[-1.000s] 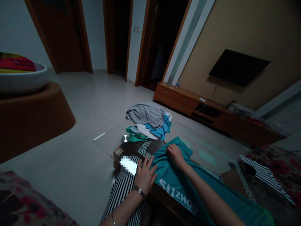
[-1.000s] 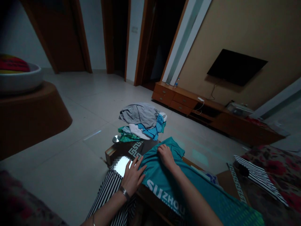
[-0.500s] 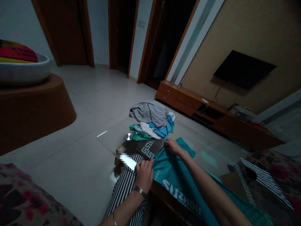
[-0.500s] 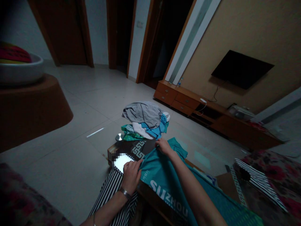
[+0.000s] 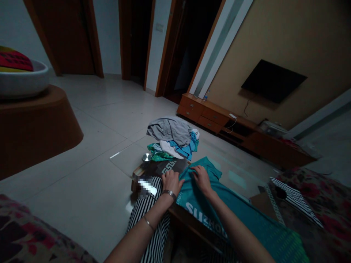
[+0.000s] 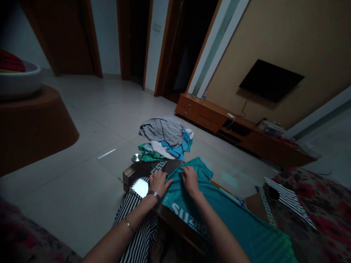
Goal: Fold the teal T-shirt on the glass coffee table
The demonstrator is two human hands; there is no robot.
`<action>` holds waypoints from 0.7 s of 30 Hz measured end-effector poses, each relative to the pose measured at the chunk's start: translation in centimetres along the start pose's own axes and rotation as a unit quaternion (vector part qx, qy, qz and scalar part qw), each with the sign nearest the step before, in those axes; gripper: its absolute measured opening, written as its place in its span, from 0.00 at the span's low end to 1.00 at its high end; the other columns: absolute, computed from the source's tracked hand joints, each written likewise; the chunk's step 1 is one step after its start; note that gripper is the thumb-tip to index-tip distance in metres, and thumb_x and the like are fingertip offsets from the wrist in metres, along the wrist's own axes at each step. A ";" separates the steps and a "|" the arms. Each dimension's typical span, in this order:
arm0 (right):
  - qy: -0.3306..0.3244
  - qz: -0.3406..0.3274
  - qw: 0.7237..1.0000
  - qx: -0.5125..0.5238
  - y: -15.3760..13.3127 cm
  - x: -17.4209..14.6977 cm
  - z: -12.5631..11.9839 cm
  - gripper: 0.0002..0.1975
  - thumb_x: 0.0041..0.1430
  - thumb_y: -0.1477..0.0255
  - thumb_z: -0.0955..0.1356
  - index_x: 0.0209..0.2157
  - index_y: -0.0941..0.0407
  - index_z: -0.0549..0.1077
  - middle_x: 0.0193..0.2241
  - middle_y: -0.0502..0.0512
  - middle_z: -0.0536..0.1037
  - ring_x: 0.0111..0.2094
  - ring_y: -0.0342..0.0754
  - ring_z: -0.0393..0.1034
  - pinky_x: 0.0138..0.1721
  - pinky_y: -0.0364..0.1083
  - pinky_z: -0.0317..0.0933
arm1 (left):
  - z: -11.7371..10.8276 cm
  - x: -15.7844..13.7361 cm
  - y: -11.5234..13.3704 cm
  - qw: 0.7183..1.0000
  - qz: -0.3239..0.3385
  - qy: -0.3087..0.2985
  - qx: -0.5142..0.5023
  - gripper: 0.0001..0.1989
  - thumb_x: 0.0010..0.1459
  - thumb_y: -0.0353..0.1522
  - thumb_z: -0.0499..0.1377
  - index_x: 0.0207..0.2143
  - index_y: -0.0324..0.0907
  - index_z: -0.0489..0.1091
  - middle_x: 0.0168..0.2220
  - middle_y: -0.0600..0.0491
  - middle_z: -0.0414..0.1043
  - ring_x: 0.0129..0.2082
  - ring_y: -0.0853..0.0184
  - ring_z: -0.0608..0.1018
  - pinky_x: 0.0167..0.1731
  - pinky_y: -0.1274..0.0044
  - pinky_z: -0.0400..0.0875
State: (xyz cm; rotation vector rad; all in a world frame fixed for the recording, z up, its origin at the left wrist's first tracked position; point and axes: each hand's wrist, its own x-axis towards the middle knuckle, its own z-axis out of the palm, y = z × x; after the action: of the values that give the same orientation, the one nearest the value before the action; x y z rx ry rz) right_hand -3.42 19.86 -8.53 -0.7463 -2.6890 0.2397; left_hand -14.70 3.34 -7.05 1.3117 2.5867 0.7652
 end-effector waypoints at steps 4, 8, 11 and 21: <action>0.028 0.036 0.999 0.028 -0.4 -5.0 0.3 0.12 0.63 0.73 0.60 0.42 0.56 0.73 0.40 0.57 0.72 0.42 0.49 0.63 0.45 0.46 0.58 | 0.7 2.3 1.0 0.999 -0.004 -0.051 -0.018 0.08 0.55 0.36 0.59 0.36 0.42 0.71 0.44 0.48 0.70 0.49 0.56 0.67 0.48 0.66 0.57; 0.022 0.064 0.998 0.007 -1.3 -7.3 0.2 0.12 0.62 0.73 0.61 0.45 0.54 0.72 0.42 0.57 0.71 0.44 0.50 0.62 0.46 0.47 0.57 | 0.9 3.4 0.9 0.996 -0.011 -0.083 -0.038 0.06 0.55 0.32 0.56 0.36 0.44 0.69 0.39 0.54 0.74 0.45 0.64 0.72 0.45 0.72 0.58; 0.015 0.094 0.995 -0.014 -2.1 -7.4 -0.2 0.14 0.62 0.73 0.61 0.47 0.53 0.71 0.44 0.57 0.71 0.46 0.50 0.61 0.47 0.47 0.56 | 0.7 3.7 0.8 0.995 -0.018 -0.096 -0.008 0.10 0.56 0.30 0.54 0.41 0.42 0.67 0.38 0.51 0.76 0.41 0.65 0.75 0.42 0.74 0.61; -0.003 0.186 0.982 0.025 2.0 -6.2 -3.5 0.13 0.63 0.69 0.62 0.45 0.53 0.73 0.45 0.54 0.74 0.48 0.45 0.65 0.50 0.42 0.55 | 0.0 3.9 0.8 0.984 0.031 -0.073 0.157 0.11 0.61 0.34 0.52 0.44 0.40 0.66 0.39 0.46 0.76 0.41 0.60 0.77 0.39 0.72 0.64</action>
State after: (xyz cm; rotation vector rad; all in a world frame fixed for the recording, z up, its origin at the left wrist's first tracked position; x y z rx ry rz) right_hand 3.78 18.52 -7.54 -1.2301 -2.5191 0.3973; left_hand -16.49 6.77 -6.31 1.4726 2.6346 0.2592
